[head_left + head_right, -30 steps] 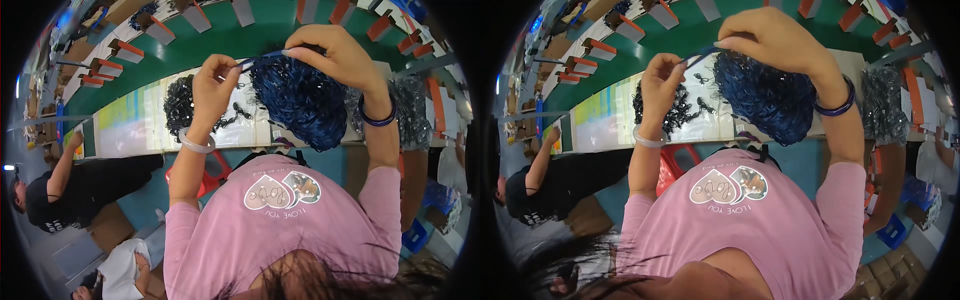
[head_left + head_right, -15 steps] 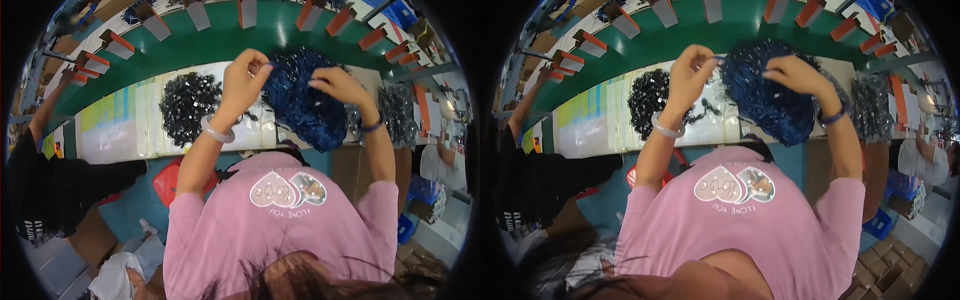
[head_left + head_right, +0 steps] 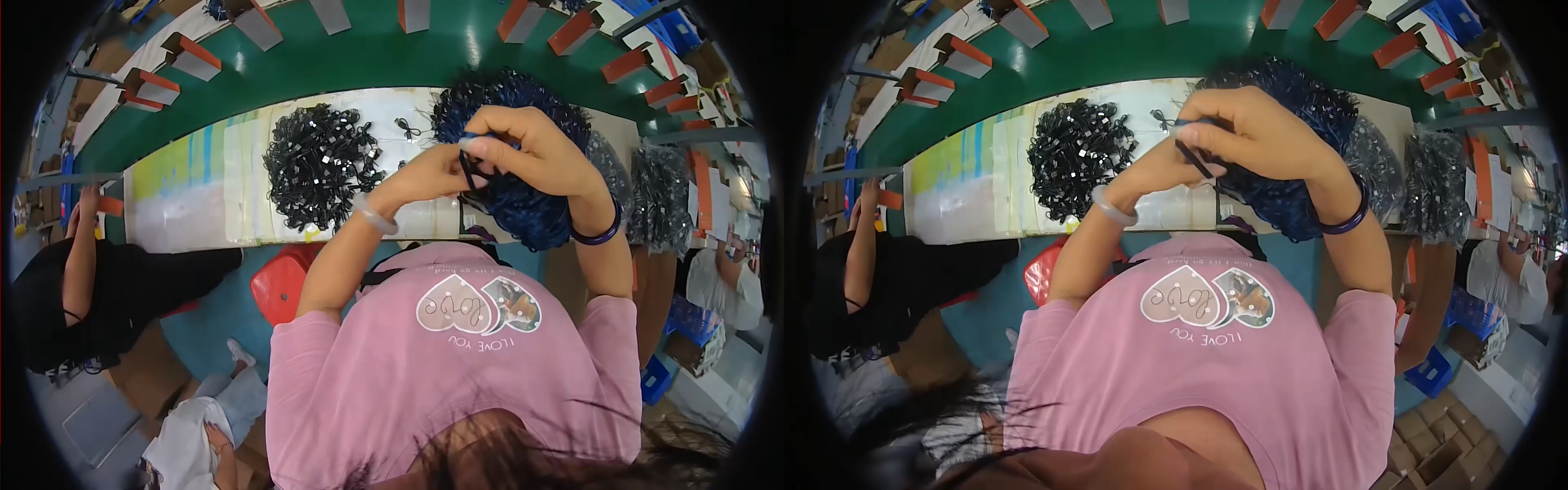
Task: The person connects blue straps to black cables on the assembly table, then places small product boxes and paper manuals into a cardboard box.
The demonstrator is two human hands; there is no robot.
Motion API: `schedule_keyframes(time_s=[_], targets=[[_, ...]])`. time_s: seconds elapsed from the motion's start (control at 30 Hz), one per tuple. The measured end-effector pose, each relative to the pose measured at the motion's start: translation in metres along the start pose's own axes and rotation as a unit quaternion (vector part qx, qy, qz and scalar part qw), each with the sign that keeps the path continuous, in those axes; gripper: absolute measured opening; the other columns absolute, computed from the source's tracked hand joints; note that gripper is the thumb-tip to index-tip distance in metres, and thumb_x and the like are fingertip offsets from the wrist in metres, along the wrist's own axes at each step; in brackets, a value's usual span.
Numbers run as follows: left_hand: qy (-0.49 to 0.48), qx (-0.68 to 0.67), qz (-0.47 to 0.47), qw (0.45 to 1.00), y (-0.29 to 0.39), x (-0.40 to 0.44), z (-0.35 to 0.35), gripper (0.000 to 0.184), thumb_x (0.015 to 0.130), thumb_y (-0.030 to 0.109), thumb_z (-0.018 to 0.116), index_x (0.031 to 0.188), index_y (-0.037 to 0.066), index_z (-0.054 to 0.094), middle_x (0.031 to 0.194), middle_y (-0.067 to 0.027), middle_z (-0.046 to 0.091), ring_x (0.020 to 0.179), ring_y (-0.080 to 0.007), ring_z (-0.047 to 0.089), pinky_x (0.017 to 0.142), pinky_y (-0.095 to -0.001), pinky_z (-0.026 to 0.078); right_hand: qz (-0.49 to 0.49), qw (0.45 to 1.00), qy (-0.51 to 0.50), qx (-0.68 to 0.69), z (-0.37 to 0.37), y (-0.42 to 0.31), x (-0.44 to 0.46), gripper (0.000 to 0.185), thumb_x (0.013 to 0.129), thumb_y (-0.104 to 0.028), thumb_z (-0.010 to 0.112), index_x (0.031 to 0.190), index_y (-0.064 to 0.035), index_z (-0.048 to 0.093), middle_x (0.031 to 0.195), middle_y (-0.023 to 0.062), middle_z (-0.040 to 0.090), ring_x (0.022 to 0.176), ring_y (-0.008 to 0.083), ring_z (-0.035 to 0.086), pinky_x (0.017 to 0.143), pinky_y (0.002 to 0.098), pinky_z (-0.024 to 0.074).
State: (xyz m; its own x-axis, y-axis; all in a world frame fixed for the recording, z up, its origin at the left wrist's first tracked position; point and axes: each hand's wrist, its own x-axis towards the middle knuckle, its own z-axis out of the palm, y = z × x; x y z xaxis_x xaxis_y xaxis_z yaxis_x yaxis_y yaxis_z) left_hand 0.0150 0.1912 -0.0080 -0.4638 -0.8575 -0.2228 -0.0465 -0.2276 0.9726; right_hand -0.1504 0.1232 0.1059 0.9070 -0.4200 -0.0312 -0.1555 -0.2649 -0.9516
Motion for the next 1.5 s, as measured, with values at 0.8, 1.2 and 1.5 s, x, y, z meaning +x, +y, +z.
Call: schedule_keyframes(time_s=[0.8, 1.2, 1.5], targets=[[0.357, 0.622, -0.072, 0.693, -0.152, -0.077, 0.004, 0.005, 0.075, 0.012, 0.058, 0.079, 0.01, 0.06, 0.078, -0.005, 0.059, 0.084, -0.0234, 0.057, 0.06, -0.0357, 0.049, 0.195, 0.944, -0.116, -0.239, 0.098, 0.125, 0.008, 0.028, 0.094, -0.028, 0.048, 0.086, -0.004, 0.059, 0.077, 0.019, 0.062, 0.078, 0.0384, 0.062, 0.069, 0.0472, 0.0464], [0.316, -0.182, 0.065, 0.929, -0.092, -0.067, -0.007, 0.007, 0.085, 0.002, 0.06, 0.091, 0.002, 0.054, 0.085, -0.005, 0.061, 0.07, -0.0146, 0.059, 0.061, -0.028, 0.05, 0.077, 0.911, -0.11, -0.389, 0.083, 0.156, 0.021, 0.018, 0.09, -0.021, 0.047, 0.087, -0.007, 0.058, 0.078, 0.0186, 0.063, 0.075, 0.038, 0.063, 0.065, 0.0476, 0.0483], [0.194, -0.192, 0.064, 0.96, -0.035, -0.043, -0.024, 0.008, 0.084, 0.004, 0.061, 0.09, 0.001, 0.057, 0.075, -0.0062, 0.06, 0.071, -0.0115, 0.059, 0.064, -0.027, 0.047, 0.031, 0.987, 0.142, 0.068, 0.064, 0.147, 0.029, 0.021, 0.091, -0.011, 0.056, 0.109, 0.0007, 0.06, 0.082, 0.0113, 0.066, 0.07, 0.0175, 0.066, 0.065, 0.0276, 0.0526]])
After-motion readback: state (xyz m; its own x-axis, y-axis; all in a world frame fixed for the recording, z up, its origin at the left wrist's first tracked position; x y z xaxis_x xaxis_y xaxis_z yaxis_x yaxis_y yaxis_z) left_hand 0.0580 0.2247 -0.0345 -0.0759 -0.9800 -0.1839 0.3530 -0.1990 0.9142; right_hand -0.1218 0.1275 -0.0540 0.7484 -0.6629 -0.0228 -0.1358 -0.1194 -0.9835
